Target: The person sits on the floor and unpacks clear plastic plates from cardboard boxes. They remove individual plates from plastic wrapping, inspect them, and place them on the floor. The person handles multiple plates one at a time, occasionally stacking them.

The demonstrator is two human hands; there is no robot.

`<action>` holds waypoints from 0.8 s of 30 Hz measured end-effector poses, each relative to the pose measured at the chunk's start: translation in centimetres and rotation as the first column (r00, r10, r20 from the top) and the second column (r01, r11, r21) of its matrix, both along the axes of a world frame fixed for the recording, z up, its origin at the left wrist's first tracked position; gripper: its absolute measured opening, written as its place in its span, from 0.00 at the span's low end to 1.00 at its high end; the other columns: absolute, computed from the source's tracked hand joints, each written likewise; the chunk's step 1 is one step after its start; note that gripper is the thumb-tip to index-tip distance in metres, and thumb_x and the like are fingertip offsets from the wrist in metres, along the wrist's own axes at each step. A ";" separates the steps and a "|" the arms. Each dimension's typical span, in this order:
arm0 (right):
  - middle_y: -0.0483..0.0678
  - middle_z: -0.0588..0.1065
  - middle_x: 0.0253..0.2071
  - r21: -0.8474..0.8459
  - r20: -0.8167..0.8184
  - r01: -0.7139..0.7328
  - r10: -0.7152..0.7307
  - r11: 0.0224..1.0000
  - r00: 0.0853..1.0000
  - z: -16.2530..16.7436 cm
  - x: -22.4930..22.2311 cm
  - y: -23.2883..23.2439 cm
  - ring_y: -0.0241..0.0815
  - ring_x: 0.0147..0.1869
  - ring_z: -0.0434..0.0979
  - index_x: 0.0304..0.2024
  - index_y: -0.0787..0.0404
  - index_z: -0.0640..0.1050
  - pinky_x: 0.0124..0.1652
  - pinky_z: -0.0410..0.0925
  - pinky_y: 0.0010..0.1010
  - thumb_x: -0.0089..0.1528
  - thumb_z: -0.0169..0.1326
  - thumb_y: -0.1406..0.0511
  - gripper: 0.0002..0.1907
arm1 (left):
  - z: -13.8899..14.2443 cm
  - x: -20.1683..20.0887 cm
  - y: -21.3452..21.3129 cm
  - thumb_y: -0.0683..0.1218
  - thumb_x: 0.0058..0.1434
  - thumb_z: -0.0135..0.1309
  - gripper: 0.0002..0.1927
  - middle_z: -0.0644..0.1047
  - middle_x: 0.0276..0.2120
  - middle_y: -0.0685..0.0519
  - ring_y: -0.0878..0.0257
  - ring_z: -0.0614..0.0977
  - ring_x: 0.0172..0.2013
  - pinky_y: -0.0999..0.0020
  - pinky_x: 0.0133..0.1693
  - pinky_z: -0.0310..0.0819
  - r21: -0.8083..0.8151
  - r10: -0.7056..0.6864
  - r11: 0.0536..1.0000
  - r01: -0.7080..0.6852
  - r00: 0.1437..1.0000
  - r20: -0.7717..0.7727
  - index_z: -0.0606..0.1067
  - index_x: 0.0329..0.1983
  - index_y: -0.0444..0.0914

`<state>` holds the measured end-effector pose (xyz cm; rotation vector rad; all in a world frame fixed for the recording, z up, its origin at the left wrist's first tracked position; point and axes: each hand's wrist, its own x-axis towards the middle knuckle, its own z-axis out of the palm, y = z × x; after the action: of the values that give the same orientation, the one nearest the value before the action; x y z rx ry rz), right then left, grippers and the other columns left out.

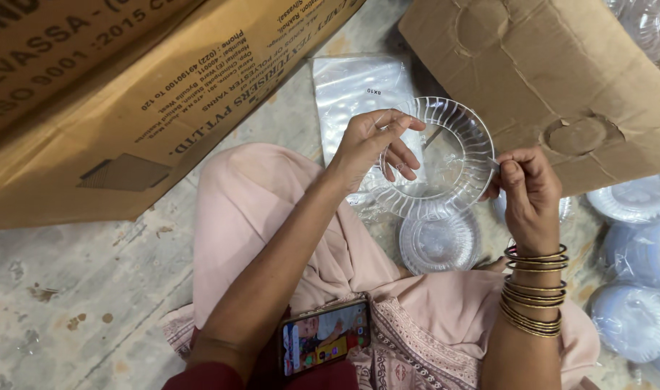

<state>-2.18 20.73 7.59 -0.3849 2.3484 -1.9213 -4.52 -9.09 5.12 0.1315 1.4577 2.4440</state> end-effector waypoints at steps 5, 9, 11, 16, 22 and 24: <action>0.44 0.67 0.38 0.020 -0.039 -0.105 0.106 0.994 0.994 0.3 0.1 -0.9 0.32 0.38 0.65 0.58 0.64 0.65 0.44 0.68 0.26 0.79 0.45 0.62 0.12 | -0.4 -0.2 0.0 0.55 0.72 0.46 0.22 0.83 0.27 0.42 0.57 0.88 0.25 0.73 0.19 0.72 0.001 0.002 1.000 -0.002 1.000 0.004 0.76 0.53 0.32; 0.42 0.66 0.42 -0.154 0.056 -0.119 0.129 0.981 0.990 1.7 0.4 -1.4 0.34 0.39 0.68 0.58 0.58 0.61 0.39 0.72 0.29 0.75 0.47 0.62 0.14 | -0.4 -0.1 -0.1 0.55 0.72 0.46 0.22 0.83 0.26 0.41 0.57 0.87 0.24 0.73 0.18 0.72 0.001 0.017 1.000 -0.017 1.000 0.018 0.76 0.53 0.32; 0.43 0.65 0.37 -0.202 0.090 -0.122 0.143 0.972 0.986 2.1 0.4 -1.4 0.34 0.34 0.66 0.57 0.57 0.62 0.36 0.70 0.28 0.76 0.47 0.62 0.12 | -0.3 -0.1 0.0 0.55 0.72 0.47 0.22 0.83 0.26 0.41 0.57 0.87 0.24 0.73 0.18 0.71 0.016 0.016 1.000 -0.016 1.000 0.022 0.76 0.53 0.32; 0.46 0.67 0.34 -0.190 0.132 -0.067 0.093 0.979 0.987 1.9 0.4 -1.4 0.35 0.30 0.67 0.54 0.61 0.63 0.35 0.69 0.28 0.78 0.45 0.62 0.09 | -0.3 0.0 0.1 0.56 0.71 0.47 0.22 0.83 0.26 0.41 0.56 0.87 0.24 0.73 0.18 0.71 0.027 -0.006 1.000 0.005 1.000 0.019 0.76 0.52 0.32; 0.44 0.65 0.43 -0.014 0.004 -0.150 0.150 0.989 0.989 1.8 0.3 -1.3 0.35 0.39 0.67 0.57 0.61 0.61 0.39 0.70 0.28 0.73 0.46 0.64 0.14 | -0.2 0.0 0.2 0.57 0.70 0.48 0.23 0.83 0.27 0.41 0.56 0.87 0.24 0.73 0.19 0.73 -0.005 0.037 0.999 -0.037 0.999 0.019 0.76 0.52 0.33; 0.42 0.63 0.42 -0.040 0.048 -0.092 0.094 0.995 0.994 1.6 0.3 -1.2 0.33 0.36 0.65 0.56 0.61 0.61 0.38 0.71 0.28 0.75 0.45 0.64 0.11 | -0.1 0.0 0.3 0.57 0.70 0.48 0.24 0.83 0.27 0.41 0.56 0.87 0.24 0.73 0.19 0.73 0.014 0.037 0.999 -0.038 0.999 0.039 0.76 0.52 0.33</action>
<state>-1.87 19.54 9.22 -0.4354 2.2255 -1.9126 -4.50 -8.81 5.04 0.0598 1.4391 2.4727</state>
